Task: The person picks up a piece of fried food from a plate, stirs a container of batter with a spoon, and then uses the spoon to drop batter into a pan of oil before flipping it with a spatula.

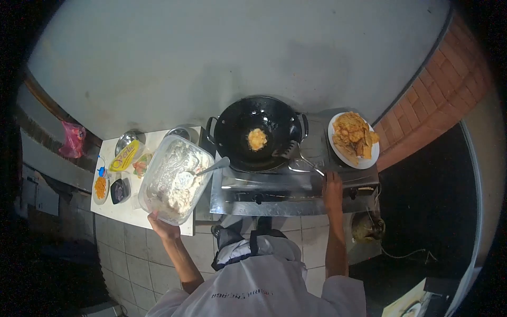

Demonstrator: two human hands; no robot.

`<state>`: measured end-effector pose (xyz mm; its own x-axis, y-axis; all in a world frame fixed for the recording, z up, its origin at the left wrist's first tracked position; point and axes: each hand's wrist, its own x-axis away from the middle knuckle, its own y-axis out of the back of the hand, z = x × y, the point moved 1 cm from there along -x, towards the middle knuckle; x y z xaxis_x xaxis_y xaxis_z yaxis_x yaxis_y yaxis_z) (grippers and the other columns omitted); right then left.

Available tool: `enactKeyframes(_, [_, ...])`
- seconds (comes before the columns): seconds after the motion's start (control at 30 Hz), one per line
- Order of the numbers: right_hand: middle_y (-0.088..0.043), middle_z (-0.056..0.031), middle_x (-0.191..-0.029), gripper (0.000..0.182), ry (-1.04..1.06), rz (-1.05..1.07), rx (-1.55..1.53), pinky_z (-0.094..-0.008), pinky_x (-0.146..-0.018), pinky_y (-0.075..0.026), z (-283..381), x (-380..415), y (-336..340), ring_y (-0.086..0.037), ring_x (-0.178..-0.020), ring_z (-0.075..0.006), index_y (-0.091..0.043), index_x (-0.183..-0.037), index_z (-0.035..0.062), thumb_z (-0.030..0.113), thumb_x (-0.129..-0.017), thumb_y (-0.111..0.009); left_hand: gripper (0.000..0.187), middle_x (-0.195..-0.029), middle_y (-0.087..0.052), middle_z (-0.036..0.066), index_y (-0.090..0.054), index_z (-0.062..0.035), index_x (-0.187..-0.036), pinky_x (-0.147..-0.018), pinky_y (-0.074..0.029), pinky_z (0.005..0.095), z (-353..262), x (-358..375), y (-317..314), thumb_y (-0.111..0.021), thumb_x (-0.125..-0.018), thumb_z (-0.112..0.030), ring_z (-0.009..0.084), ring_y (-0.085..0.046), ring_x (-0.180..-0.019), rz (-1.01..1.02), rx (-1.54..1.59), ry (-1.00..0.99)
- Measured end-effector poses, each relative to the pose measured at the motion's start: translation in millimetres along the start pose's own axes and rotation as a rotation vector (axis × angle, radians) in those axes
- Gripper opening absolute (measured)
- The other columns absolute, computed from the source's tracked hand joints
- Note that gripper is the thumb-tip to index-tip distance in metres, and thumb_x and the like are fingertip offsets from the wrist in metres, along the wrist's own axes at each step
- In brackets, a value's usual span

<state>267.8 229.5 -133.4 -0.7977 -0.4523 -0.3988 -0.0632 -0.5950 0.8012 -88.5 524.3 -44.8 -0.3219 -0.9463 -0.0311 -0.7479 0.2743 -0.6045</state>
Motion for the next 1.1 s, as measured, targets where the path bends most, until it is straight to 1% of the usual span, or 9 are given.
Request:
enactKeyframes(0.17, [-0.056,-0.0215,-0.095,0.021,0.083,-0.064,0.043,-0.0469,-0.07,-0.047,37,-25,43,-0.058,-0.085,-0.0409,-0.054,-0.104,-0.0034,0.003,-0.084,-0.057,0.074,-0.138,-0.039,0.015,-0.027,-0.0038,-0.141,-0.102,-0.037,0.0456,-1,1,-8,-0.051,-0.076,-0.032,0.0325,-0.042,-0.124,-0.036,0.001,0.026])
enactKeyframes(0.33, [-0.059,-0.0217,-0.079,0.015,0.195,-0.106,-0.059,-0.0476,-0.065,-0.047,69,-64,53,-0.059,-0.075,-0.0428,-0.058,-0.094,-0.003,0.011,-0.088,-0.056,0.077,-0.138,-0.039,0.015,-0.026,-0.0038,-0.141,-0.102,-0.037,0.0457,1,2,-5,-0.053,-0.075,-0.033,0.0327,-0.041,-0.124,-0.063,-0.01,0.017])
enactKeyframes(0.5, [-0.059,-0.0218,-0.076,0.016,0.171,-0.056,-0.122,-0.0495,-0.066,-0.045,94,-121,46,-0.058,-0.074,-0.0432,-0.058,-0.087,-0.0028,0.013,-0.089,-0.057,0.08,-0.138,-0.039,0.016,-0.025,-0.0036,-0.142,-0.102,-0.037,0.0461,1,7,-5,-0.053,-0.073,-0.033,0.0331,-0.041,-0.125,-0.099,-0.036,0.002])
enactKeyframes(0.57, [-0.059,-0.0219,-0.077,0.017,0.163,-0.038,-0.136,-0.0506,-0.067,-0.045,98,-141,31,-0.057,-0.075,-0.0433,-0.058,-0.085,-0.0029,0.014,-0.088,-0.058,0.072,-0.13,-0.044,0.016,-0.033,-0.0001,-0.136,-0.098,-0.04,0.0444,3,7,-3,-0.054,-0.077,-0.035,0.0317,-0.044,-0.12,-0.063,-0.02,-0.031])
enactKeyframes(0.63, [-0.058,-0.0224,-0.077,0.018,0.269,-0.2,-0.075,-0.0515,-0.071,-0.044,104,-158,21,-0.056,-0.08,-0.0431,-0.057,-0.083,-0.0025,0.015,-0.087,-0.059,0.072,-0.13,-0.044,0.016,-0.033,0.0005,-0.136,-0.098,-0.04,0.0443,1,11,-7,-0.054,-0.077,-0.035,0.0319,-0.045,-0.12,-0.083,-0.035,-0.037])
enactKeyframes(0.67, [-0.058,-0.0224,-0.077,0.018,0.275,-0.195,-0.078,-0.0515,-0.071,-0.044,106,-166,16,-0.056,-0.08,-0.0431,-0.057,-0.083,-0.0025,0.015,-0.087,-0.059,0.072,-0.13,-0.045,0.016,-0.033,0.001,-0.136,-0.098,-0.04,0.0442,1,12,-8,-0.053,-0.078,-0.035,0.032,-0.045,-0.119,-0.089,-0.045,-0.039])
enactKeyframes(0.87, [-0.058,-0.0232,-0.079,0.022,0.094,-0.132,-0.054,-0.05,-0.074,-0.044,117,-207,-1,-0.055,-0.085,-0.0428,-0.058,-0.084,-0.0009,0.02,-0.082,-0.065,0.071,-0.133,-0.043,0.017,-0.032,0.0004,-0.137,-0.099,-0.04,0.0448,2,15,-3,-0.051,-0.079,-0.035,0.032,-0.044,-0.121,-0.135,-0.075,-0.079])
enactKeyframes(1.07, [-0.061,-0.0235,-0.068,0.027,-0.039,-0.182,-0.262,-0.0486,-0.068,-0.046,126,-212,-12,-0.061,-0.072,-0.042,-0.06,-0.069,-0.004,0.02,-0.076,-0.067,0.072,-0.137,-0.04,0.016,-0.029,-0.001,-0.14,-0.1,-0.038,0.0459,-2,23,-13,-0.049,-0.08,-0.036,0.0328,-0.041,-0.125,-0.182,-0.075,-0.111])
enactKeyframes(1.1, [-0.06,-0.021,-0.061,0.03,-0.071,-0.154,-0.291,-0.044,-0.059,-0.048,119,-213,-21,-0.061,-0.06,-0.0373,-0.059,-0.069,-0.0053,0.022,-0.078,-0.067,0.072,-0.137,-0.04,0.016,-0.029,-0.001,-0.14,-0.1,-0.038,0.0459,-1,23,-11,-0.049,-0.08,-0.036,0.0328,-0.041,-0.125,-0.189,-0.073,-0.118])
